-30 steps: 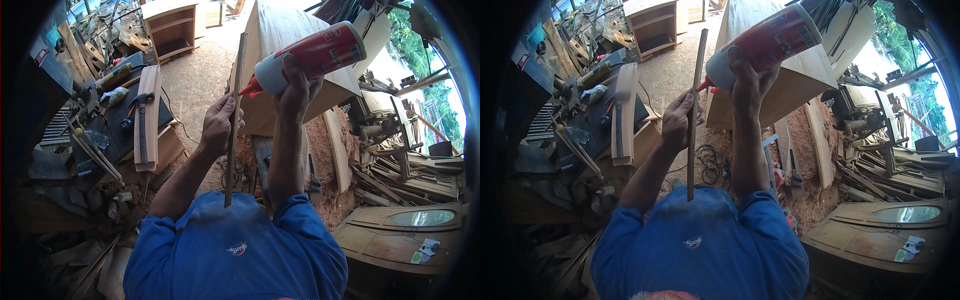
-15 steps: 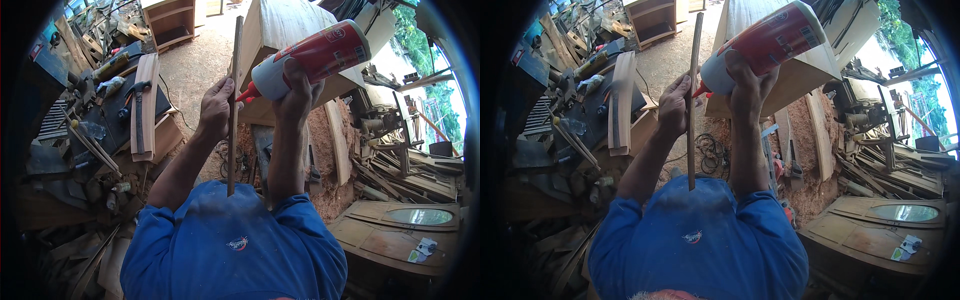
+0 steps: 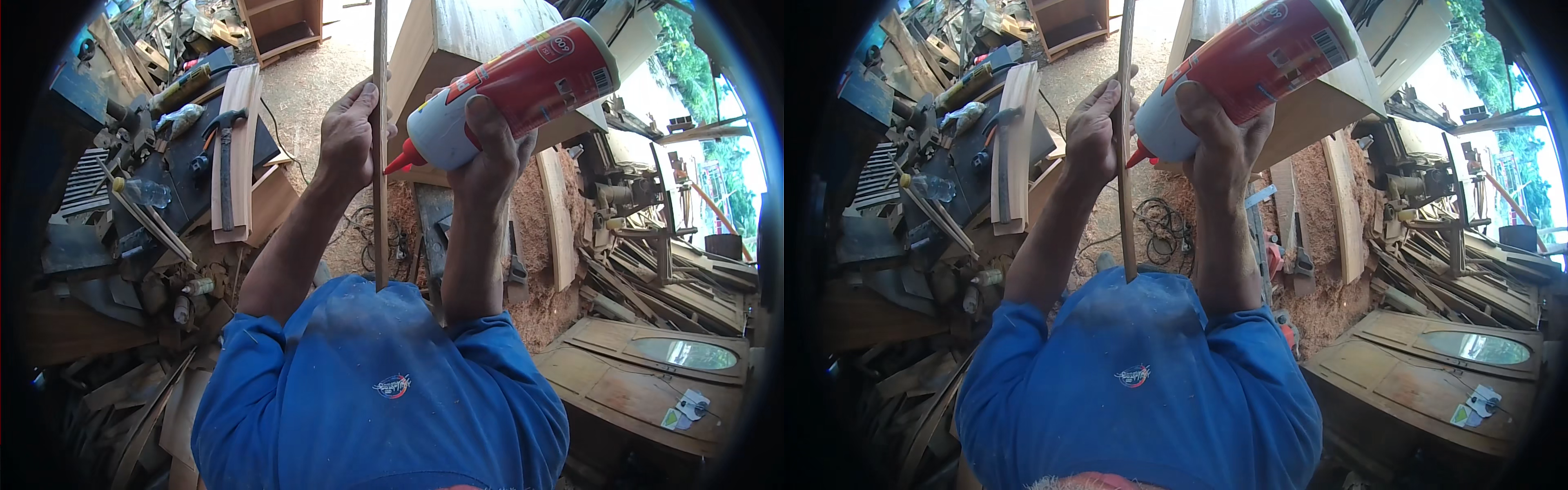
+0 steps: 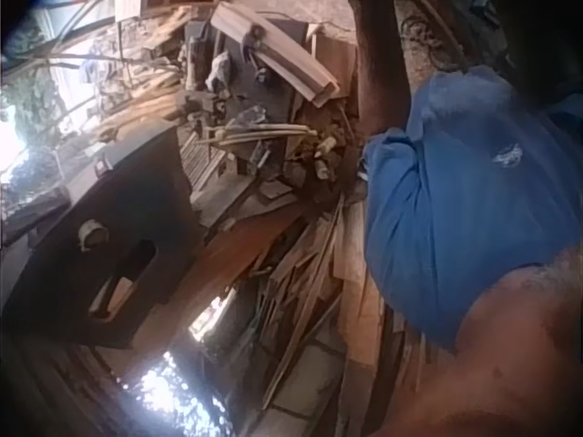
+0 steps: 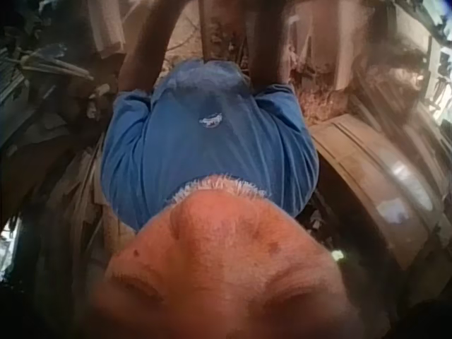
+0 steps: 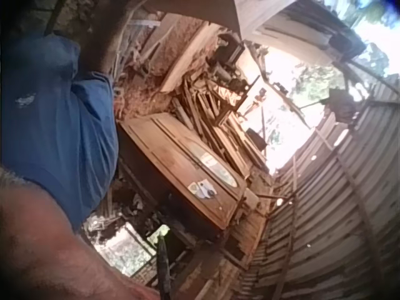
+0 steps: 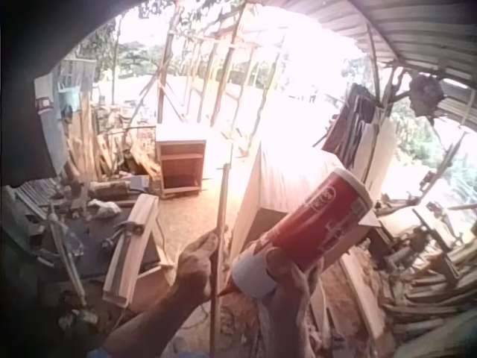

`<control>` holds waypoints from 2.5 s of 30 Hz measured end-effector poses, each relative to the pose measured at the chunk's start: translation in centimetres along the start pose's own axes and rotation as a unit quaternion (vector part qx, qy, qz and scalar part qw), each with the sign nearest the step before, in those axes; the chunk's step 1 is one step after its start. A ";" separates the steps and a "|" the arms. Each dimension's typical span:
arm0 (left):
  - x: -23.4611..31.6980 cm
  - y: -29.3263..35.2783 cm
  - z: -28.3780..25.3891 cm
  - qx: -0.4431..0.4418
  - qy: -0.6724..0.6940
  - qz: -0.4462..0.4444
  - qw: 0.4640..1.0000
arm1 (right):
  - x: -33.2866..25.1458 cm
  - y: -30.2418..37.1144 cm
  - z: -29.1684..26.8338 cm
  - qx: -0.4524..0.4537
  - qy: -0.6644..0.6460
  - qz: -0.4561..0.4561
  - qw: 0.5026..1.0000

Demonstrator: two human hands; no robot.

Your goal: The person builds a wooden cabinet by aligning thin wood strips onto a larger panel and securing them using glue and a pneumatic nail gun.

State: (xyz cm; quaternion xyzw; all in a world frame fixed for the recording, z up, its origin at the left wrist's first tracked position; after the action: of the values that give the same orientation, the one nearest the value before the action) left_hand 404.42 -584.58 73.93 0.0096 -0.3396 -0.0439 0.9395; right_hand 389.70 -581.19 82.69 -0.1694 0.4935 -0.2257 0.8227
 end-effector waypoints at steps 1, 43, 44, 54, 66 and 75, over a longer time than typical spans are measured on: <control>0.0 -0.1 0.1 0.002 0.000 -0.001 1.000 | -0.1 0.2 0.1 -0.005 -0.003 0.012 1.000; 2.3 -6.8 -8.5 0.145 0.079 0.090 0.982 | -1.9 4.9 -1.9 -0.058 0.036 0.053 0.996; 2.4 -6.8 -8.6 0.144 0.078 0.093 0.982 | -1.8 4.9 -1.8 -0.060 0.034 0.052 0.996; 1.9 -7.4 -9.5 0.224 0.119 0.065 0.965 | -3.5 5.4 -1.1 0.016 -0.037 -0.042 0.998; 14.6 -3.8 -9.1 0.063 0.000 0.124 0.990 | 4.6 5.0 -5.4 0.076 -0.178 0.251 0.948; 29.5 18.5 -7.0 0.006 -0.297 0.442 0.846 | 19.7 8.0 6.5 -0.051 -0.245 0.554 0.794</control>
State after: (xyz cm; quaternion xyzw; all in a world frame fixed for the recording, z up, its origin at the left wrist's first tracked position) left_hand 432.88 -568.85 88.28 -0.1498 -0.5712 0.3773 0.7134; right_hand 405.25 -584.69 67.11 0.0414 0.2954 0.3435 0.8905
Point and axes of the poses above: each hand's wrist, its own y-axis away from the middle knuckle, its own z-axis out of the palm, x = y × z, the point moved 6 cm from there along -y, towards the middle knuckle, and after that the axes turned 5 degrees about y, right-handed, at the moved point
